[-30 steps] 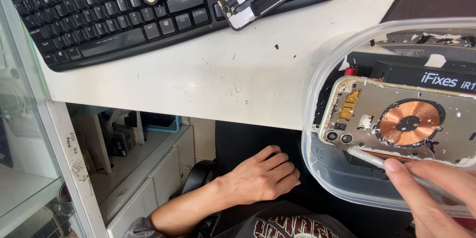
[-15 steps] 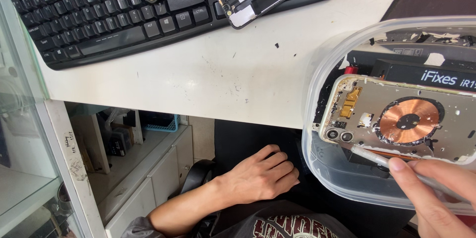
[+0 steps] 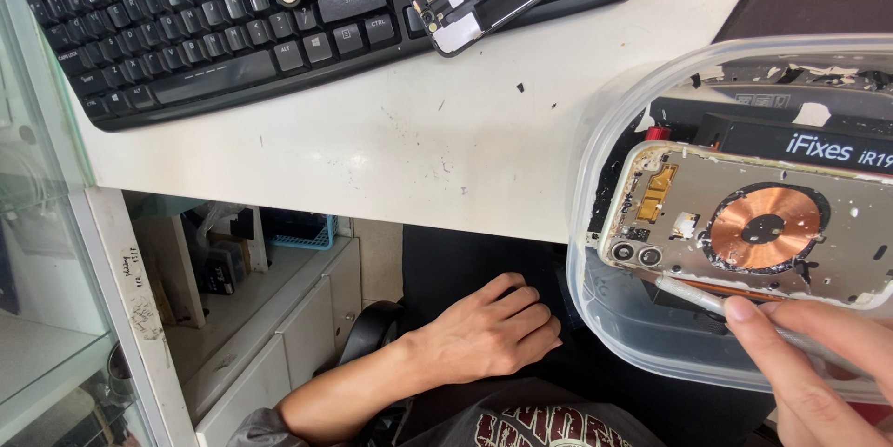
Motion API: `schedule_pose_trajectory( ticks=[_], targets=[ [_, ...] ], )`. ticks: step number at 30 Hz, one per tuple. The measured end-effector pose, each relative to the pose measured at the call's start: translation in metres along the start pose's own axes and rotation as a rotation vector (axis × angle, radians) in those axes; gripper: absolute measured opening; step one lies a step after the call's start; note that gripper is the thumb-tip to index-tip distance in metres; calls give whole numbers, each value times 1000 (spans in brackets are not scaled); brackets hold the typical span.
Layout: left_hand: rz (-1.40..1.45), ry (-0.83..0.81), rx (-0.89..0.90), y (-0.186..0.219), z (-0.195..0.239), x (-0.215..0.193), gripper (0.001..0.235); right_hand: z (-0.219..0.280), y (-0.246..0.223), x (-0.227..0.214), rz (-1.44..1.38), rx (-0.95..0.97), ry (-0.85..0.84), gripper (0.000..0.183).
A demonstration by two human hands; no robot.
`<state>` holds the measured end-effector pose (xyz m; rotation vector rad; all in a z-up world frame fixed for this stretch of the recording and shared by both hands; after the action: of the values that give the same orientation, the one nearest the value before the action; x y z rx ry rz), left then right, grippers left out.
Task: The person uses a heat gun to apply heat to a disassembled smartphone placed in a plastic container, then uses a metal spudger to scrape and lift components on the phone's back. The person continues scraping adhesive and residue around the camera and wireless charging coil area.
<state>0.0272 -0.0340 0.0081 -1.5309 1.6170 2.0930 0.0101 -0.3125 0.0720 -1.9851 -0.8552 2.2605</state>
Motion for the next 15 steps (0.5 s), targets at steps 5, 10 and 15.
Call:
schedule_pose_trajectory(
  ticks=[5,10,15],
  targets=[
    [2,-3,0,1,0,0,19,2,5,-2,-39,-63,-29,49],
    [2,2,-8,1,-4,-2,19,-4,31,9,348,-755,-187,36],
    [-2,-13,-9,0,-6,-2,19,5,37,13,26,-530,-203,29]
  ],
)
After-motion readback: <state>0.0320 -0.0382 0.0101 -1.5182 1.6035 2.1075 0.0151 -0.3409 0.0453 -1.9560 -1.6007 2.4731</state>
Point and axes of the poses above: each hand's wrist, its own z-axis away from the middle knuckle, its own x-axis out of the palm, y = z × x, the point moved 4 cm from there along -z, towards the middle knuckle, and after that the axes turned 9 degrees about -x, right-handed, at the moved point
